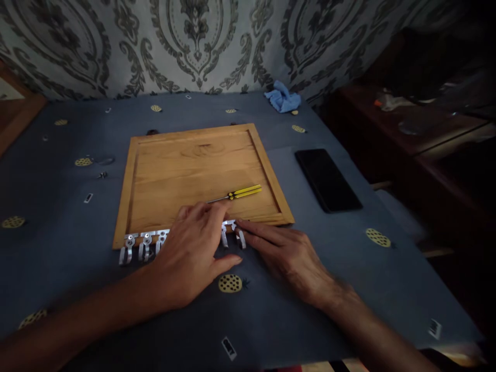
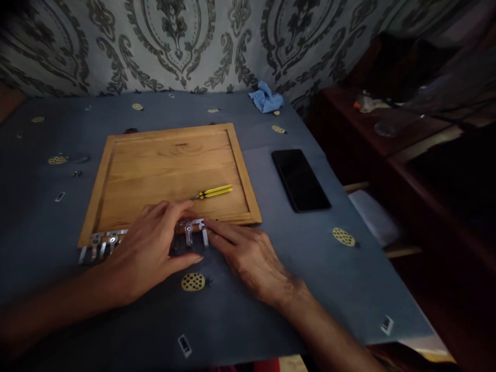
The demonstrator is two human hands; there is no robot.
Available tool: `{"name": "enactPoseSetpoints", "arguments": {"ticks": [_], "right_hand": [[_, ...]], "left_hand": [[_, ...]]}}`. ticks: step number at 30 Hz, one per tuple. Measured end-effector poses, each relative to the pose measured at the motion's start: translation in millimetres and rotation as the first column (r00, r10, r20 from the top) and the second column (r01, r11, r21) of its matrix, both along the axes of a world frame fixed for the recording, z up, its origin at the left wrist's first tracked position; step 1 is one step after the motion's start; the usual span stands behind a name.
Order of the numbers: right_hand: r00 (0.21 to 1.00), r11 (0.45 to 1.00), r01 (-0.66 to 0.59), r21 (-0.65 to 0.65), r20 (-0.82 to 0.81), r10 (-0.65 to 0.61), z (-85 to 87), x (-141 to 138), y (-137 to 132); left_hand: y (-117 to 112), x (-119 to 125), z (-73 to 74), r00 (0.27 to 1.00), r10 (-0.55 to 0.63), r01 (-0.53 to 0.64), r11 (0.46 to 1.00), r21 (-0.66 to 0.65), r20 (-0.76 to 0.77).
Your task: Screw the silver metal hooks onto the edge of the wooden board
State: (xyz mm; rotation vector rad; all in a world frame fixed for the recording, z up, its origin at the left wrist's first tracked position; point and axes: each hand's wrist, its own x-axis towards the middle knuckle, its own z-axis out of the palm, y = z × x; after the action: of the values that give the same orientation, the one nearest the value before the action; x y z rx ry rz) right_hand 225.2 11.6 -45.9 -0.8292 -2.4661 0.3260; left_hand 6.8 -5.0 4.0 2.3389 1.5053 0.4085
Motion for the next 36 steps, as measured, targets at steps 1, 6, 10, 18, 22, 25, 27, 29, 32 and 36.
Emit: {"name": "enactPoseSetpoints", "arguments": {"ticks": [1,6,10,18,22,25,27,29,32,36], "right_hand": [[1.000,1.000,0.000,0.002,0.004,0.000,0.0,0,0],[1.000,0.999,0.008,0.034,-0.002,-0.008,2.1,-2,0],[1.000,0.999,0.009,0.050,-0.003,-0.008,4.2,-3,0],[1.000,0.998,0.009,0.057,-0.003,-0.009,5.5,-4,0],[1.000,0.998,0.020,0.055,-0.005,-0.020,6.3,-4,0],[1.000,0.998,0.028,0.057,0.000,-0.029,7.1,-4,-1],[1.000,0.998,0.029,0.058,0.006,-0.030,7.2,-5,-1],[1.000,0.998,0.026,0.054,0.009,-0.027,7.0,-5,-1],[1.000,0.999,0.021,0.047,0.005,-0.022,6.2,-5,0],[1.000,0.999,0.015,0.042,0.000,-0.015,4.8,-3,0]], "left_hand": [[0,2,-1.1,1.000,-0.001,0.001,1.000,0.009,-0.014],[3,11,-4.3,0.999,0.008,-0.006,0.999,0.043,-0.049],[4,13,-6.3,0.998,0.003,-0.001,1.000,0.028,-0.056],[8,14,-10.9,1.000,-0.001,0.002,0.999,0.044,-0.022],[9,14,-13.0,1.000,0.025,-0.025,0.999,0.027,0.005],[8,15,-12.9,0.999,0.037,-0.037,0.999,0.010,0.024],[8,15,-12.3,0.999,0.037,-0.037,0.999,0.000,0.036],[9,15,-11.5,0.998,0.038,-0.038,0.999,-0.011,0.039],[9,14,-10.4,0.999,0.044,-0.043,0.999,-0.015,0.029],[8,14,-8.8,0.999,0.045,-0.045,0.999,-0.016,0.013]]}}
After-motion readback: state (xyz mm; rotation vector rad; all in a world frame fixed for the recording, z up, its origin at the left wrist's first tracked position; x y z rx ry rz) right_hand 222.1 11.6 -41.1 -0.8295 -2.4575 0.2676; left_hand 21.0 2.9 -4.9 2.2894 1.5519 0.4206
